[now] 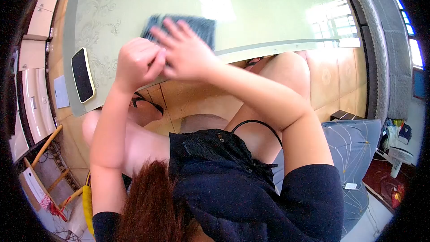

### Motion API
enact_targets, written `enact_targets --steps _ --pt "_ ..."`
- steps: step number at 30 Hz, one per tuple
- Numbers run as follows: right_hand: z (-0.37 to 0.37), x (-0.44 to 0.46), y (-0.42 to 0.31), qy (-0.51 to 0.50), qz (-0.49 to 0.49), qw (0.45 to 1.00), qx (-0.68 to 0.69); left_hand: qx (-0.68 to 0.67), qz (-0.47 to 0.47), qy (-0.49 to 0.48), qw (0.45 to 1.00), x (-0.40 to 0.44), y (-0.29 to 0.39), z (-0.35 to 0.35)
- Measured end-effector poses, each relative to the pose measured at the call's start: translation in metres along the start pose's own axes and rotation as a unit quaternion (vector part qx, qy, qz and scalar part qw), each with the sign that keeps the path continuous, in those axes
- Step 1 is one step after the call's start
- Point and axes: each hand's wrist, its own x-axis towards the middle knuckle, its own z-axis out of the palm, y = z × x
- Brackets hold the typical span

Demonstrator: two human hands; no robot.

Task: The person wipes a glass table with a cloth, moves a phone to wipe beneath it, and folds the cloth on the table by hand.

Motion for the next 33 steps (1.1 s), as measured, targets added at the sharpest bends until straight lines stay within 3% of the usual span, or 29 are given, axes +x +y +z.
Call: enact_targets --steps 2,5,9,13,17,18,21,23,25,26,29,31,33 --pt "-0.003 -0.007 -0.019 -0.021 -0.052 0.998 0.024 -0.010 -0.012 0.029 0.999 0.001 -0.004 -0.002" --pt "-0.006 -0.004 -0.005 -0.009 -0.040 0.996 0.076 -0.003 -0.027 0.033 0.999 0.003 -0.008 -0.002" --pt "-0.006 0.006 0.048 0.014 0.064 0.998 0.006 0.003 -0.063 0.004 0.998 0.007 -0.006 -0.006" --pt "-0.016 0.014 0.110 0.037 0.275 0.960 -0.038 0.003 -0.072 0.004 0.997 0.007 -0.006 -0.007" --pt "-0.004 0.015 0.107 0.042 0.321 0.937 -0.127 -0.001 -0.055 0.007 0.998 0.007 -0.008 -0.007" --pt "0.013 0.012 0.102 0.094 0.283 0.941 -0.161 0.002 -0.049 0.017 0.999 0.008 -0.008 -0.006" --pt "0.005 0.012 0.046 0.020 0.150 0.986 -0.072 0.010 -0.029 0.040 0.999 0.009 -0.010 -0.004" --pt "0.005 0.006 0.007 0.042 0.038 0.998 -0.004 0.012 -0.026 0.039 0.999 0.010 -0.010 -0.003" --pt "-0.005 0.000 -0.019 -0.038 -0.068 0.996 0.034 0.009 -0.037 0.024 0.999 0.009 -0.010 -0.003" --pt "-0.002 -0.003 -0.025 0.049 -0.104 0.986 0.120 0.008 -0.040 0.022 0.999 0.009 -0.010 -0.002" --pt "-0.012 -0.003 -0.012 0.013 -0.103 0.959 0.264 0.006 -0.040 0.019 0.999 0.009 -0.010 0.003" --pt "-0.033 0.001 0.008 -0.087 0.016 0.940 0.328 0.010 -0.031 0.022 0.999 0.008 -0.011 0.005" --pt "-0.046 0.002 0.029 -0.046 0.111 0.943 0.310 0.005 -0.043 0.009 0.999 0.009 -0.010 0.005"
